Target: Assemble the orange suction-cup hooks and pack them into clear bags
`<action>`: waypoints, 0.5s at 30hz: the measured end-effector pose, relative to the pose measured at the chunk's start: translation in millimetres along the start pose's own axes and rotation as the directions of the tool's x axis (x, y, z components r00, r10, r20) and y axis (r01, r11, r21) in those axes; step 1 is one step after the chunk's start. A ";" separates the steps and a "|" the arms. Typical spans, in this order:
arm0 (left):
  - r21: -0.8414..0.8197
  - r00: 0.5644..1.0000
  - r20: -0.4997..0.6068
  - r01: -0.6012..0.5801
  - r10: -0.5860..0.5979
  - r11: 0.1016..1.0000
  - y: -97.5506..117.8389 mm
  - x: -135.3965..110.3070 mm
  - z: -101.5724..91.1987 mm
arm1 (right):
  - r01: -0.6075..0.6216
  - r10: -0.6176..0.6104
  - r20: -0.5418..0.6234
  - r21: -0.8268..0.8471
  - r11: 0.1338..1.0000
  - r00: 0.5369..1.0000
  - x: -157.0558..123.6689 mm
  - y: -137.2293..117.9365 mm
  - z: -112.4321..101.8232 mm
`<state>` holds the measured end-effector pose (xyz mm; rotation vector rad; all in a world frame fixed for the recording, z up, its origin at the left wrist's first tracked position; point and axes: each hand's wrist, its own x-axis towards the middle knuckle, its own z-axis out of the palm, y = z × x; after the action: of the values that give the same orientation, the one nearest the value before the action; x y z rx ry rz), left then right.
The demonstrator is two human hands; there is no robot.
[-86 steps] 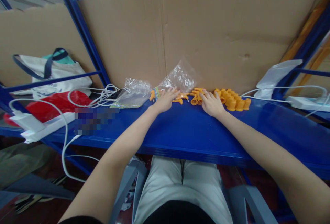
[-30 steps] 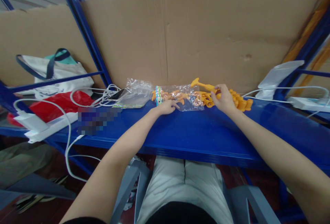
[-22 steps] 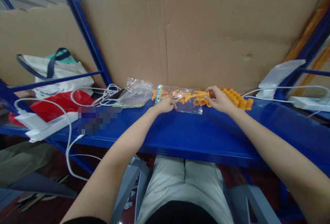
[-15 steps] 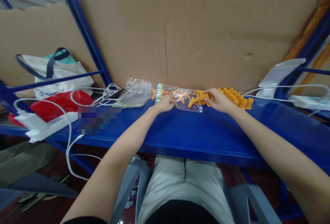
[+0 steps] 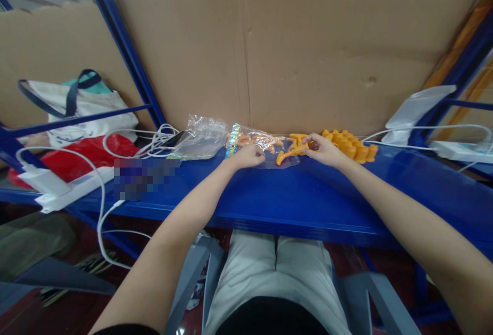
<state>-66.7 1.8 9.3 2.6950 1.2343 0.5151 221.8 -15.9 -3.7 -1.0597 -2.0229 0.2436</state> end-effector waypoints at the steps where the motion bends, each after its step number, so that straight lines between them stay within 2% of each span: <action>1: 0.024 1.000 -0.012 -0.012 0.012 1.000 2.6 0.4 1.5 | -0.004 0.004 -0.003 0.000 1.000 1.000 0.0 0.1 0.9; 6: -0.011 0.998 -0.012 -0.057 0.057 0.998 20.3 2.7 15.6 | -0.004 0.004 -0.016 -0.050 0.999 1.000 -0.3 -1.8 2.6; 10: -0.028 1.000 0.027 0.014 -0.013 1.000 30.8 7.6 26.2 | -0.013 0.012 -0.038 -0.046 0.999 0.999 0.7 -3.5 -1.5; 15: 0.047 0.985 0.102 0.135 -0.139 0.990 38.1 23.8 26.3 | -0.043 0.036 -0.117 -0.056 0.998 0.993 2.2 -3.6 -8.8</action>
<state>-15.8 -4.7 0.6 2.6068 1.4019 0.3303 225.6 -18.1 5.1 -1.1250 -1.9172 0.1409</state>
